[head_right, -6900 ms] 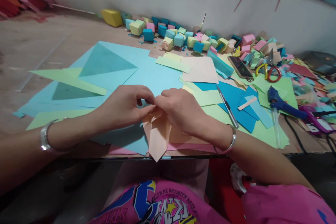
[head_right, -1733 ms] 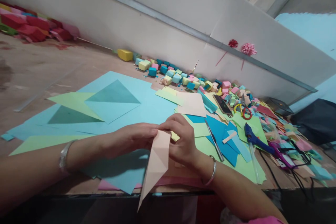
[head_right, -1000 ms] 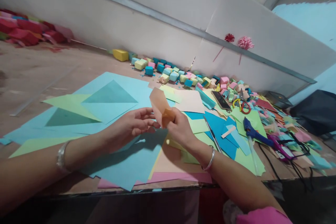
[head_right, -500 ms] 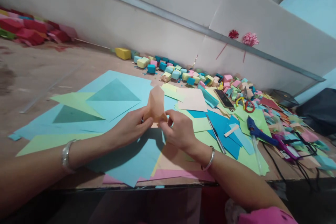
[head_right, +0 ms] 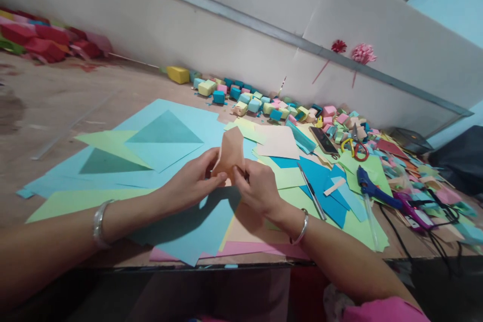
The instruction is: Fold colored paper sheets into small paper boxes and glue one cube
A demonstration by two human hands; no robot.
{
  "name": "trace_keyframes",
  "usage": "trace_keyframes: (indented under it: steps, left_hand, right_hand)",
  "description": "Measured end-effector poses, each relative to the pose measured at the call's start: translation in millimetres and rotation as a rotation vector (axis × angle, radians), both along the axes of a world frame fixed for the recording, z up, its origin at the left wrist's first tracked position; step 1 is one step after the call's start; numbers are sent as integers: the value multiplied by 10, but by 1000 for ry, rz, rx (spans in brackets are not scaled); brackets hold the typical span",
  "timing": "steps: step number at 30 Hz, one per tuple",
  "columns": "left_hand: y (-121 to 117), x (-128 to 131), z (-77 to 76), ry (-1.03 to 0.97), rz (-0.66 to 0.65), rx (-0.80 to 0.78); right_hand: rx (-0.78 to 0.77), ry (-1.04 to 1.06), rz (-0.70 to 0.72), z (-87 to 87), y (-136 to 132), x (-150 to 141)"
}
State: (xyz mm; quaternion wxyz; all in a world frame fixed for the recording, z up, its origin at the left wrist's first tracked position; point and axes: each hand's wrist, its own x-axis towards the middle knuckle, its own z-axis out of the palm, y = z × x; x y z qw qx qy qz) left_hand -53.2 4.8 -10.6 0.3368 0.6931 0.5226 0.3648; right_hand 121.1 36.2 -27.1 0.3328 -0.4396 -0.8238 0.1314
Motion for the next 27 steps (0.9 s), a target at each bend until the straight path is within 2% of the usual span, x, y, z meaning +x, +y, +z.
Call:
trace_keyframes:
  steps: [4,8,10,18,24,27]
  left_hand:
    - [21,-15,5,-6,37,1]
    - [22,-15,-7,6,28,-22]
    - [14,-9,-11,-2,16,-19]
    - [11,9,-26,-3,11,100]
    - [23,-9,-68,6,-12,162]
    - [17,-9,-79,8,-19,135]
  right_hand:
    - [70,91,-52,-8,-5,-8]
    - [288,117,33,-7,2,-22]
    - [343,114,82,0,-1,-25]
    - [255,176,146,-14,11,-1]
    - [123,270,132,-40,12,-17]
    - [81,325,85,-44,-16,-43]
